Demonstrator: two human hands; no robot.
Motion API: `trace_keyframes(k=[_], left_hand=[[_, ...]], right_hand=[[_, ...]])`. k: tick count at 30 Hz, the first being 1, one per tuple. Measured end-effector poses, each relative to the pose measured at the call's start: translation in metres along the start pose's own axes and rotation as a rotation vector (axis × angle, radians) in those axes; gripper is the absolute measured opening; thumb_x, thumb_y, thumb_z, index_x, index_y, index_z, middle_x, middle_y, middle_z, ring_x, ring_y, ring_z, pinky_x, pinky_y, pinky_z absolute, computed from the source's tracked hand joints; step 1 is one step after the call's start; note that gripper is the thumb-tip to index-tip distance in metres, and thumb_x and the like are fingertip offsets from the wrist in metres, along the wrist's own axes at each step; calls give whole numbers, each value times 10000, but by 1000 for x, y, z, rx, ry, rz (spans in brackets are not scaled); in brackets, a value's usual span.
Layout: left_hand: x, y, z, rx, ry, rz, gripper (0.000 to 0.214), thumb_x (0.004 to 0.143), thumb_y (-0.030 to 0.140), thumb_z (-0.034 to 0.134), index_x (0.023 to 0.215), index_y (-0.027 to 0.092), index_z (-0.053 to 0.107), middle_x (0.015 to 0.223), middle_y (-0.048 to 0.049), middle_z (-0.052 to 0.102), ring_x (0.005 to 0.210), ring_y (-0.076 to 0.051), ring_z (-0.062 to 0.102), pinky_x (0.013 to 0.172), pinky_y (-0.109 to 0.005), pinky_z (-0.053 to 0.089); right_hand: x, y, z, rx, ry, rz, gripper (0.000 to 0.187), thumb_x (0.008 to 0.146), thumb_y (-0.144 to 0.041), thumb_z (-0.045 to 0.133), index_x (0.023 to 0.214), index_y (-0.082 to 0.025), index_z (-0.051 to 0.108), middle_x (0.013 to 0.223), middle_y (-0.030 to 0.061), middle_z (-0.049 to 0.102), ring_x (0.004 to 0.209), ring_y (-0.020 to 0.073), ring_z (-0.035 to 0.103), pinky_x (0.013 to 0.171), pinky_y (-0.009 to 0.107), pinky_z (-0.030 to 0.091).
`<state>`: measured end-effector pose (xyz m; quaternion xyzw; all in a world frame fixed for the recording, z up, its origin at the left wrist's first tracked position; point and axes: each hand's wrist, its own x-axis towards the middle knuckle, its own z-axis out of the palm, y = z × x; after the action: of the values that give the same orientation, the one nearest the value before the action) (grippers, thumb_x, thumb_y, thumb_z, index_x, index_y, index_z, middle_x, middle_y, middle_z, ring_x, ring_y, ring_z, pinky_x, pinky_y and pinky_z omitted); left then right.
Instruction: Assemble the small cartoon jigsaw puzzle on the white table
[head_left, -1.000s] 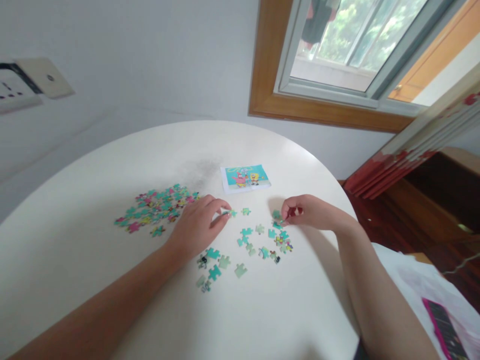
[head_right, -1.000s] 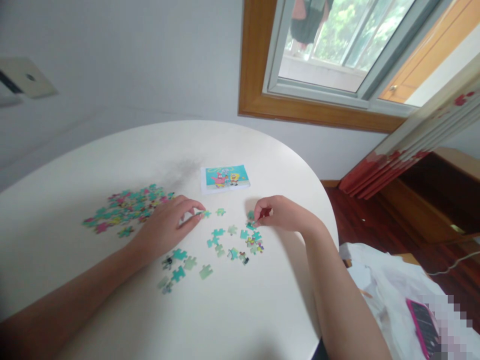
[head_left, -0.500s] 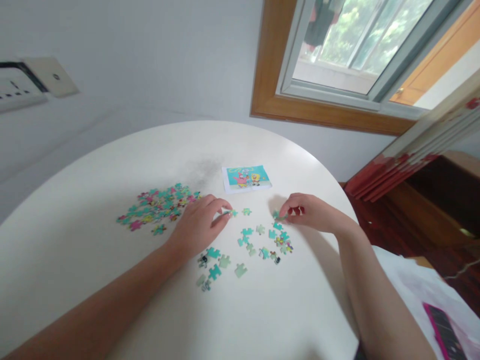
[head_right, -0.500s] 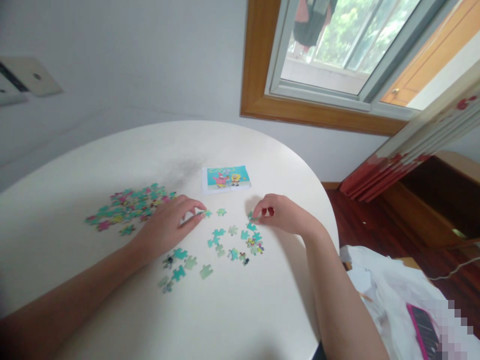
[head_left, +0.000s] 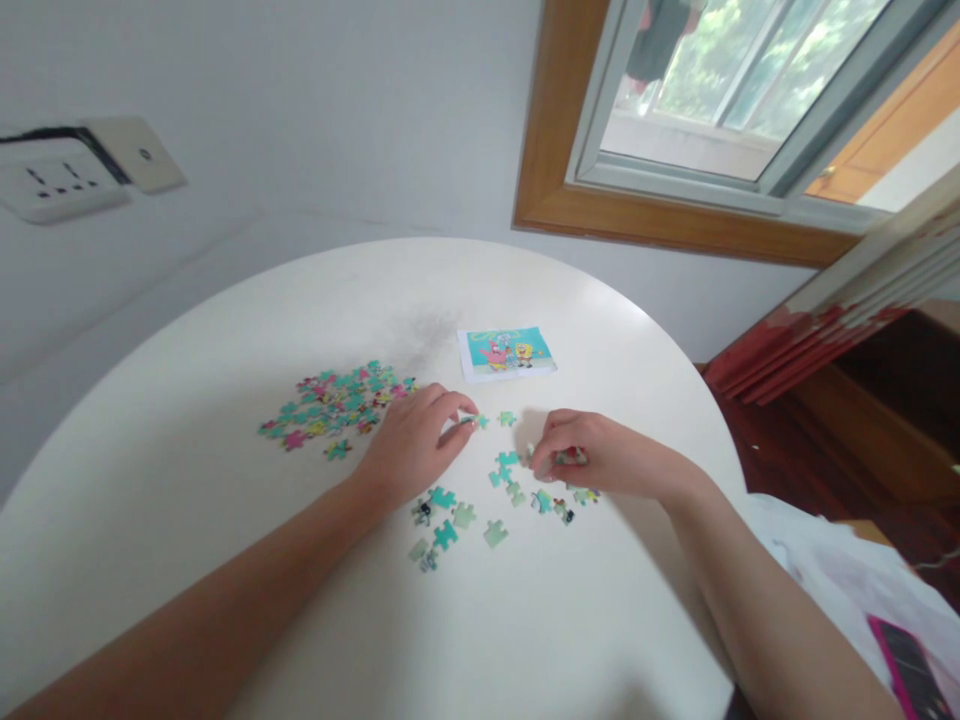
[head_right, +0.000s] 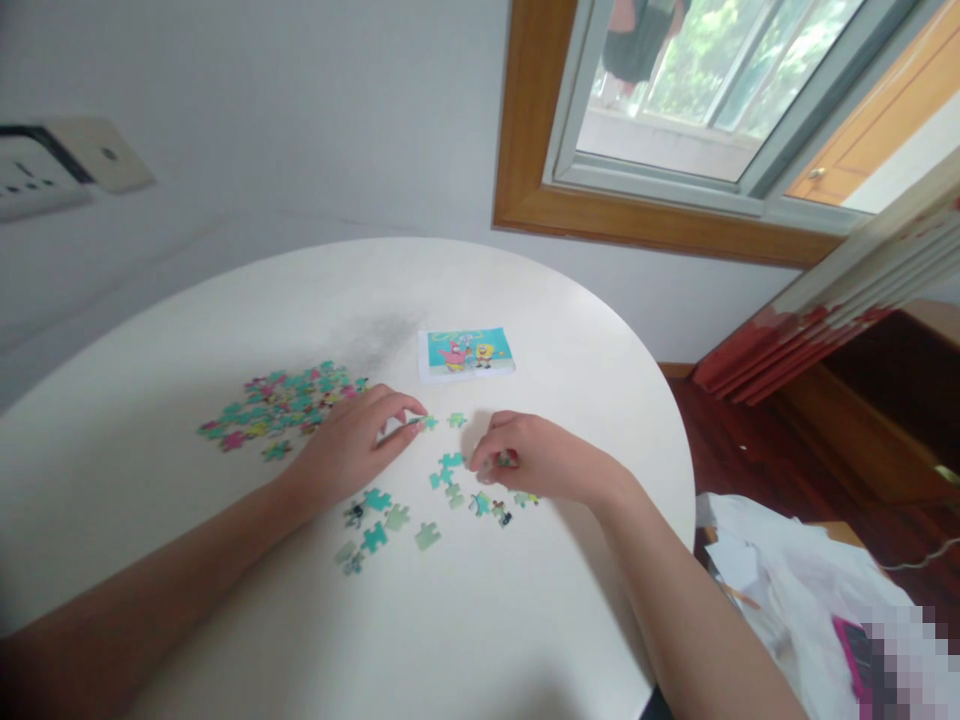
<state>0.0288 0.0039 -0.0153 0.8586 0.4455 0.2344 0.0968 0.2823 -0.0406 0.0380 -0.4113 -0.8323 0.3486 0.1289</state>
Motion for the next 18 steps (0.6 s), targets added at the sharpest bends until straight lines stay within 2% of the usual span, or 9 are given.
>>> trace_keyframes(k=[4, 8, 13, 18], left_hand=[[0, 1, 0, 4, -4, -7, 147, 890, 297, 547, 978, 221, 636, 913, -30, 617, 828, -193, 576, 786, -324, 403], [0, 1, 0, 20, -1, -10, 138, 887, 296, 557, 974, 227, 640, 916, -20, 620, 816, -186, 581, 829, -337, 391], [0, 0, 2, 19, 0, -8, 141, 894, 307, 554, 972, 227, 639, 910, -16, 623, 816, -186, 583, 838, -336, 389], [0, 0, 1, 29, 3, -6, 145, 895, 309, 553, 982, 229, 636, 917, -15, 624, 806, -183, 582, 835, -337, 386]], right_hand=[[-8, 5, -12, -24, -46, 61, 213, 801, -126, 611, 925, -236, 745, 870, 29, 613, 724, 124, 586, 659, 235, 456], [-9, 5, -10, -10, -105, 73, 165, 793, -224, 672, 940, -243, 745, 905, 28, 615, 710, 120, 584, 662, 234, 459], [-3, -1, 1, -49, -130, 34, 197, 761, -167, 707, 952, -216, 723, 879, 22, 575, 698, 108, 568, 667, 230, 453], [-1, -5, 0, -67, -85, 0, 230, 792, -48, 621, 932, -199, 724, 888, 36, 589, 744, 113, 572, 693, 231, 450]])
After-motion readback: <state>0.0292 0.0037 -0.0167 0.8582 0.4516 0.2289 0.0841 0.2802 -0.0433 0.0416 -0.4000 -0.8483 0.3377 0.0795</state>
